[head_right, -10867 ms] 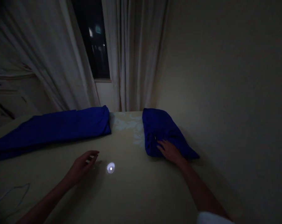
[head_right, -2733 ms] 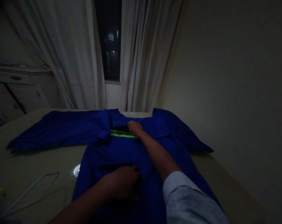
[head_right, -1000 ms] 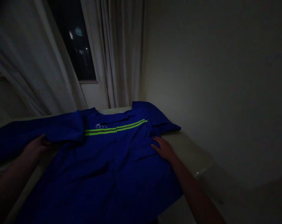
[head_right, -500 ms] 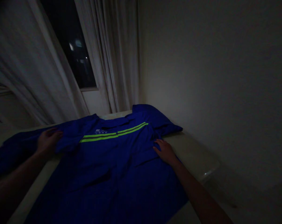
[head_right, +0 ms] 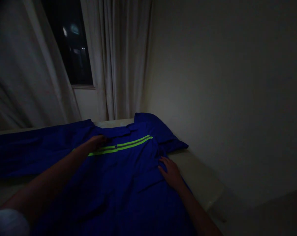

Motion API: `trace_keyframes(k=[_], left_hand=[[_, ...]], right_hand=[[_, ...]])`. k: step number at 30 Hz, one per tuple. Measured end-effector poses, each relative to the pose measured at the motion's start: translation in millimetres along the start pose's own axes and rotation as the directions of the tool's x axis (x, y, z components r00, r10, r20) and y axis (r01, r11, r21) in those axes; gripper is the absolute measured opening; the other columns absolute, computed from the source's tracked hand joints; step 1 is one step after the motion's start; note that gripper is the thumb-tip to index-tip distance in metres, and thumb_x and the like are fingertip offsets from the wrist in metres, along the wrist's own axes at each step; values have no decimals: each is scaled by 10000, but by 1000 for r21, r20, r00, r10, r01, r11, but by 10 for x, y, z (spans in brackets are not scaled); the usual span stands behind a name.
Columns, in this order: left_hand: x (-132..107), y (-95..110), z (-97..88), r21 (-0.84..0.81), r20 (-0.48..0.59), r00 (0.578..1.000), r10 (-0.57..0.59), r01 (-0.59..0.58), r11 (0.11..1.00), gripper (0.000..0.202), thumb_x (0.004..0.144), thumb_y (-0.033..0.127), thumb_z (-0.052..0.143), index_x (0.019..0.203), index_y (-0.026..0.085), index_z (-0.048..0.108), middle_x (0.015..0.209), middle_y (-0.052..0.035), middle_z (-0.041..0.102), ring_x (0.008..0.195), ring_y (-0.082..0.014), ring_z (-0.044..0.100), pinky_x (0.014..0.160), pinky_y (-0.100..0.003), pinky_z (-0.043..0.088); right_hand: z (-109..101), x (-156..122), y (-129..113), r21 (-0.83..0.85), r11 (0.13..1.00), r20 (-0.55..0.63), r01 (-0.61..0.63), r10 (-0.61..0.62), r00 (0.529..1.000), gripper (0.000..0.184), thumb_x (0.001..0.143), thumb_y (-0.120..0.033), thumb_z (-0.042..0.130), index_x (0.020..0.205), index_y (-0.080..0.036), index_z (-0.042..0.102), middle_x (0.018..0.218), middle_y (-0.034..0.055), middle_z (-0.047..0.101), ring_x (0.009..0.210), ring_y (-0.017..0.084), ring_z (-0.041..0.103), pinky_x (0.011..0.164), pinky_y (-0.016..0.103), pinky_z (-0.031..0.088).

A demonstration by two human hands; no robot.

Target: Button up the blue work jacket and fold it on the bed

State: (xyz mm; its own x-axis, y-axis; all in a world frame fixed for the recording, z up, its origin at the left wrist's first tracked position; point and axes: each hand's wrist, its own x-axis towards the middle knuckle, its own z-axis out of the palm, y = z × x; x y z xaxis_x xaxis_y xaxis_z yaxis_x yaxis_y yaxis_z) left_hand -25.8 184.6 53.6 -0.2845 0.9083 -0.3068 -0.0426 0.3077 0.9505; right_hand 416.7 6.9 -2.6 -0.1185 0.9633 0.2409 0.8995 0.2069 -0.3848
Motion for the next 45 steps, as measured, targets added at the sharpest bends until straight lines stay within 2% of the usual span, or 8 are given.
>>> trace_keyframes(k=[7,12,17,22,26,32,38,45], left_hand=[[280,537,108,-45,-18,927,376,-376,925,402,1106,372,341,1456,249,495,1395,-111,666,1215,-164,664,932,-298,545],[110,27,228,272,116,831,544,-553,788,383,980,320,520,1327,205,634,1339,-142,710,1249,-268,666,1099,-452,494],[-68,-596,234,579,312,766,563,-623,527,343,944,370,591,1221,219,725,1454,-161,654,1438,-374,517,1268,-634,186],[-79,-613,237,700,432,735,523,-638,320,411,999,384,516,1331,198,675,1551,-193,558,1474,-399,459,1245,-654,196],[-250,-539,251,726,486,718,498,-649,227,327,1001,270,458,1199,182,703,1353,-205,661,1341,-368,563,1144,-542,380],[-643,-574,277,682,595,705,386,-697,223,186,981,269,535,994,216,713,1038,-114,754,965,-262,716,819,-332,510],[-886,-719,185,676,549,728,411,-676,295,275,977,137,446,1126,172,674,1070,-137,775,985,-259,732,817,-331,518],[-1105,-934,47,570,572,650,500,-754,328,227,947,189,575,1142,201,690,1159,-103,749,1104,-243,688,978,-344,518]], right_hand=[[-11,-22,-17,-20,1000,-2,-8,8,1000,431,1012,-497,517,1321,-258,699,1466,114,652,1369,315,598,1191,549,438],[-2,-6,-34,-63,998,-30,19,-21,999,401,1010,-457,530,1297,-234,699,1425,129,672,1329,315,618,1159,538,455],[11,1,-45,-110,994,-38,29,-33,999,380,1024,-455,520,1285,-238,692,1408,122,679,1312,307,626,1123,516,477],[3,-2,-77,-180,981,-37,70,-78,996,366,1036,-420,505,1296,-229,679,1384,120,686,1290,293,628,1097,487,483],[-119,-21,-250,-332,942,-116,43,-86,990,341,1030,-373,520,1254,-180,690,1278,166,701,1198,327,636,1037,490,484],[-188,111,-1109,-249,961,-97,118,-147,984,311,1062,-468,526,1023,-204,686,1017,115,723,981,268,665,898,381,483],[293,454,-2062,-89,995,36,51,-48,998,502,942,-651,660,1163,-202,623,1114,121,731,1038,275,691,858,351,498],[605,603,-1973,93,993,121,-68,56,991,418,873,-182,656,1292,-188,662,1102,93,786,990,238,741,859,312,514]])
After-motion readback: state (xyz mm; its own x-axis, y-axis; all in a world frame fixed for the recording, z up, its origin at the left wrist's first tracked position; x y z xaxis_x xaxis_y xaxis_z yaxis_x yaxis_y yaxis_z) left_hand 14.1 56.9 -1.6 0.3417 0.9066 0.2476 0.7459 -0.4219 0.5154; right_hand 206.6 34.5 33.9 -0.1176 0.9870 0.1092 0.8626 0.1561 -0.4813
